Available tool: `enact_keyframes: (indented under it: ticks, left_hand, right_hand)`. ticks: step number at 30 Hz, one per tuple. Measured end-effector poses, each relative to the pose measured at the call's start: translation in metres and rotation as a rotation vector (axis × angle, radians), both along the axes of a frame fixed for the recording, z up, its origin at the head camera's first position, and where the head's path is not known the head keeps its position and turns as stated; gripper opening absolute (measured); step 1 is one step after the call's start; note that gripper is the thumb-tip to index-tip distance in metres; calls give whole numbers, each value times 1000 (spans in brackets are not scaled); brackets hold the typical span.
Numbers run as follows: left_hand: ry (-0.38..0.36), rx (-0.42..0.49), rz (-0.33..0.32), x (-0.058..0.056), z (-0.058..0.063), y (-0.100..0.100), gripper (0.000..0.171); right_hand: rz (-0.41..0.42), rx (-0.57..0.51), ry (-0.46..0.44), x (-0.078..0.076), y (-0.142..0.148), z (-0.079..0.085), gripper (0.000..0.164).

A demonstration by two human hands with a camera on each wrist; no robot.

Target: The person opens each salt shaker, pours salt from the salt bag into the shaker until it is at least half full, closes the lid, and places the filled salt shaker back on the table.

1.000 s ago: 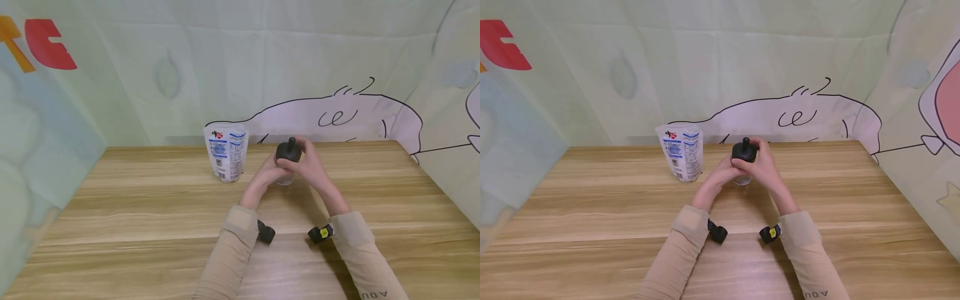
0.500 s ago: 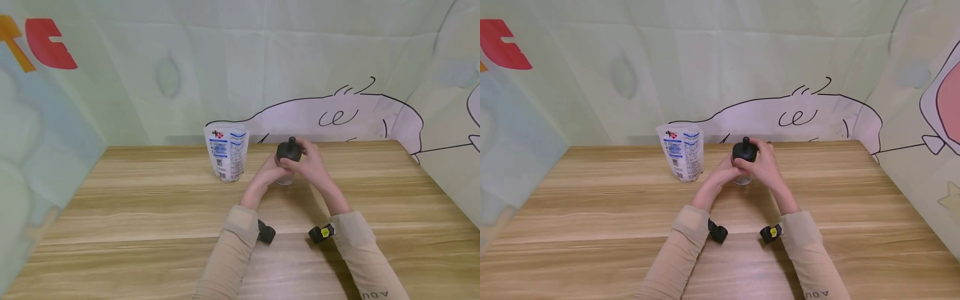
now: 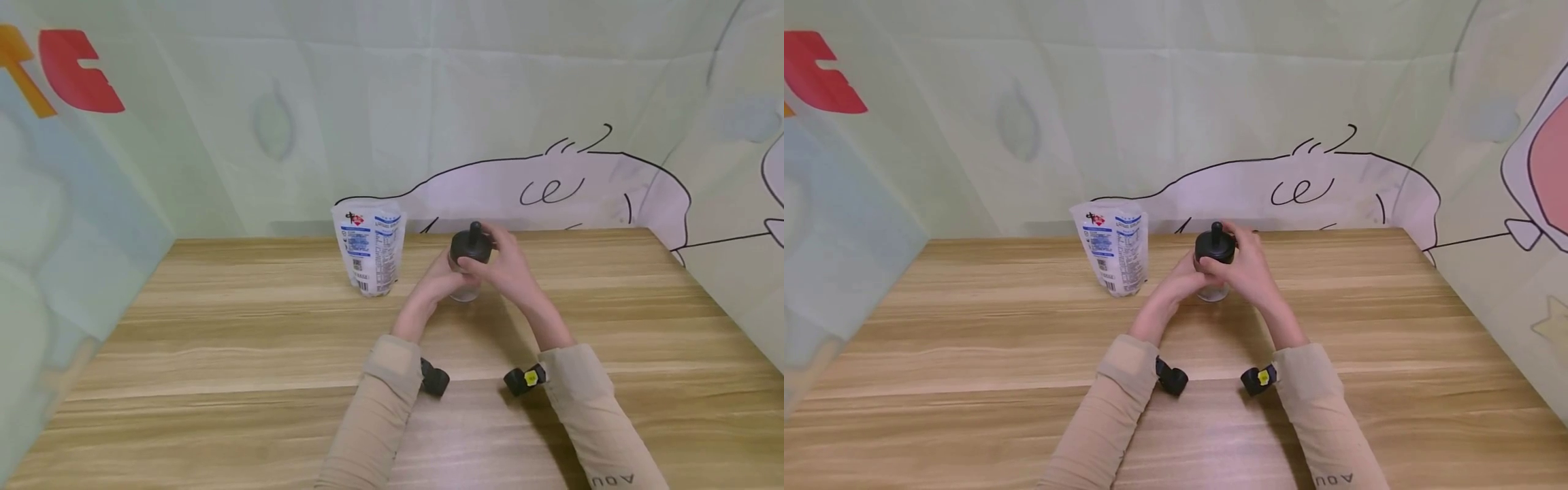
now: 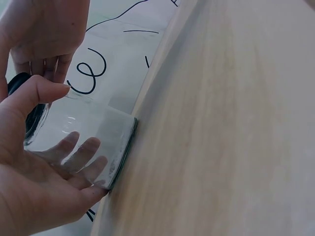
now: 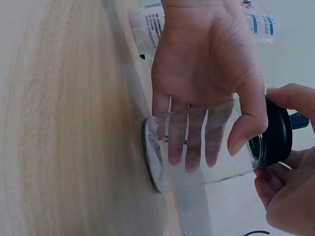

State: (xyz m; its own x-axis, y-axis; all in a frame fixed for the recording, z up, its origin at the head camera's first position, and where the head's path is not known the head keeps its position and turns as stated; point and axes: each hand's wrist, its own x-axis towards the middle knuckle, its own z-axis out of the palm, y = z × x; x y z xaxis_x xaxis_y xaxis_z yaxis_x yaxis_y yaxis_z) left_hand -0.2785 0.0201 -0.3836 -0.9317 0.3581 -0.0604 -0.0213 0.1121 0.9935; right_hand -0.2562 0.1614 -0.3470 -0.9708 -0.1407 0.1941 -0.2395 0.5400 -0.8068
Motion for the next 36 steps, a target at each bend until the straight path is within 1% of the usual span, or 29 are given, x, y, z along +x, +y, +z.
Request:
enact_keyframes:
  ticks: [5,13,21,29,36]
  left_hand:
    - [3,8,0,0,1,-1,69]
    - [-7,21,-4,0,1,-2,68]
    - [-15,15,-4,1,1,-1,68]
    - [2,23,1,1,1,-1,72]
    - [-12,2,11,2,1,0,76]
  right_hand:
    - [4,-37,54,0,-3,0,75]
    - [-16,-46,69,-1,-4,-3,73]
    - [-27,-19,34,0,-3,-1,69]
    - [-1,-21,7,-1,-1,-1,70]
    - [33,-35,-18,0,0,0,71]
